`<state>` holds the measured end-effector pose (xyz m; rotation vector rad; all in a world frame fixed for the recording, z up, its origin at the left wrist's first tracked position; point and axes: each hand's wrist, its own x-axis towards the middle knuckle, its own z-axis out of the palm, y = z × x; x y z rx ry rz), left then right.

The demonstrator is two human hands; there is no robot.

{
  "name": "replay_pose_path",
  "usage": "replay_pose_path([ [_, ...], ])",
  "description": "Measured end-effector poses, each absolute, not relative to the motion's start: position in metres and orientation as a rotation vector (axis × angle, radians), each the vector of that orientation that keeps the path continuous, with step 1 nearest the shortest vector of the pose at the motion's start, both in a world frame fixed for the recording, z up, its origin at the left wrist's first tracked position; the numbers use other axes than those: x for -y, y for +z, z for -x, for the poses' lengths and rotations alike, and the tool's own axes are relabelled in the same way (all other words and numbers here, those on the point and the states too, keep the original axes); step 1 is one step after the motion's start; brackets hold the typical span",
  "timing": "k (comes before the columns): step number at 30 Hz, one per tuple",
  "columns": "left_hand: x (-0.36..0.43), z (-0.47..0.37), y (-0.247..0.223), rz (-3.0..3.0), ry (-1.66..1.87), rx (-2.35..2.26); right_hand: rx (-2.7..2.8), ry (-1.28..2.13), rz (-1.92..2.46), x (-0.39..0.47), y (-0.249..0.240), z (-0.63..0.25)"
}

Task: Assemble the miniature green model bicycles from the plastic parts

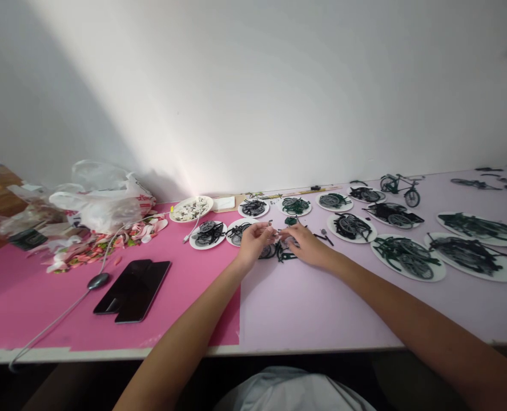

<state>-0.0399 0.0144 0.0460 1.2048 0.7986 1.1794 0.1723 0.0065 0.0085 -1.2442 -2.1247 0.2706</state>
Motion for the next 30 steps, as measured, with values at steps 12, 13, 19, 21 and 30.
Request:
replay_pose_path([
  [12, -0.0131, 0.0394, 0.0470, -1.257, 1.183, -0.849, 2.268, 0.152, 1.041, -0.0057, 0.0138, -0.1688],
  [13, -0.0128, 0.0394, 0.0475, -1.259, 1.182, -0.856, 2.269, 0.141, 1.044, -0.0061, 0.0136, -0.1692],
  [19, -0.0128, 0.0388, 0.0478, -1.279, 1.186, -0.884, 2.249, 0.114, 1.102, -0.0074, 0.0149, -0.1713],
  [21, -0.0129, 0.0386, 0.0476, -1.281, 1.193, -0.885, 2.220, 0.120, 1.115, -0.0067, 0.0147, -0.1698],
  [30, -0.0101, 0.0391, 0.0495, -1.325, 1.164, -0.866, 2.310, 0.080, 1.041, -0.0102, 0.0069, -0.1685],
])
